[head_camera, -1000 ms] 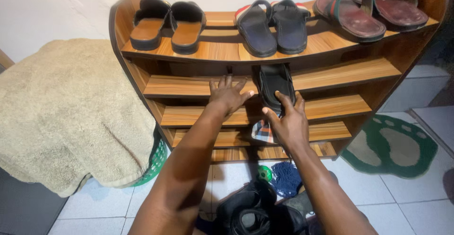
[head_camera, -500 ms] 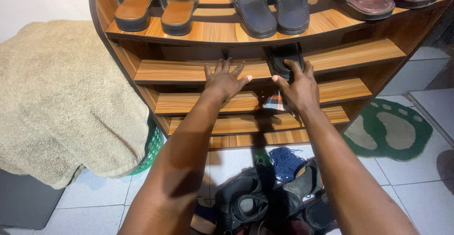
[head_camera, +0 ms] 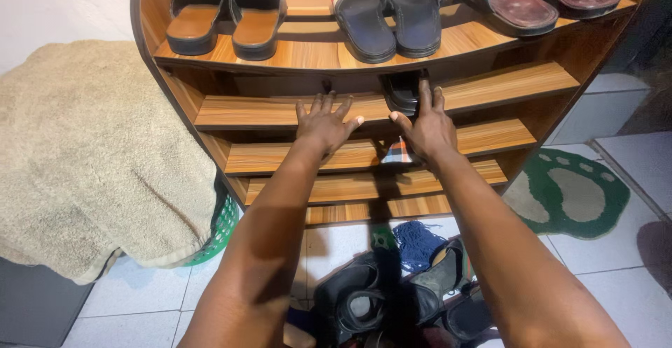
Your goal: The person cleans multiple pairs of shoes using a cloth, wiping the exterior surfaces of each shoe and placing them on a wooden shoe rack. The person handles sneakers, sandals, and loafers one at a time.
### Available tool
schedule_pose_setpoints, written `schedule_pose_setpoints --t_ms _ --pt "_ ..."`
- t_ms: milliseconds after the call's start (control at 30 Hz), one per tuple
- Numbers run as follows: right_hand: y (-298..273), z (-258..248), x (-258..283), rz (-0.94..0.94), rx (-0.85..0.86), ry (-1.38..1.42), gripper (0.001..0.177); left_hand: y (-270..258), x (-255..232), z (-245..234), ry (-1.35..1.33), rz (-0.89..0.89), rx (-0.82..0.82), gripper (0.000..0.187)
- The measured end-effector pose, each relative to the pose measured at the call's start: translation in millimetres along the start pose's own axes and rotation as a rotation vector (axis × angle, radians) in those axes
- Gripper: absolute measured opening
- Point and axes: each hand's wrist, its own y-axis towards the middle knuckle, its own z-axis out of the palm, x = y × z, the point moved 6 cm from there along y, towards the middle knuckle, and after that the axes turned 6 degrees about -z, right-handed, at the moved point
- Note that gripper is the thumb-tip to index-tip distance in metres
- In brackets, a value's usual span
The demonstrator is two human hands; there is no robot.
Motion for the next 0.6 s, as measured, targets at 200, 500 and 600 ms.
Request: schedule_pose_setpoints --t_ms 200,500,600 --pt "-16 0 -2 0.007 0.055 -0.027 0.102 0 0 1 0.033 0.006 -0.058 0.073" --pt "-130 -25 16 -0.012 0.182 -0.028 0.107 -21 -5 -2 -0.013 -0.045 -0.134 0.07" --pt "-184 -30 1 -0.086 0.23 -0.017 0.099 -44 -19 5 -0.112 -0.042 -0.182 0.075"
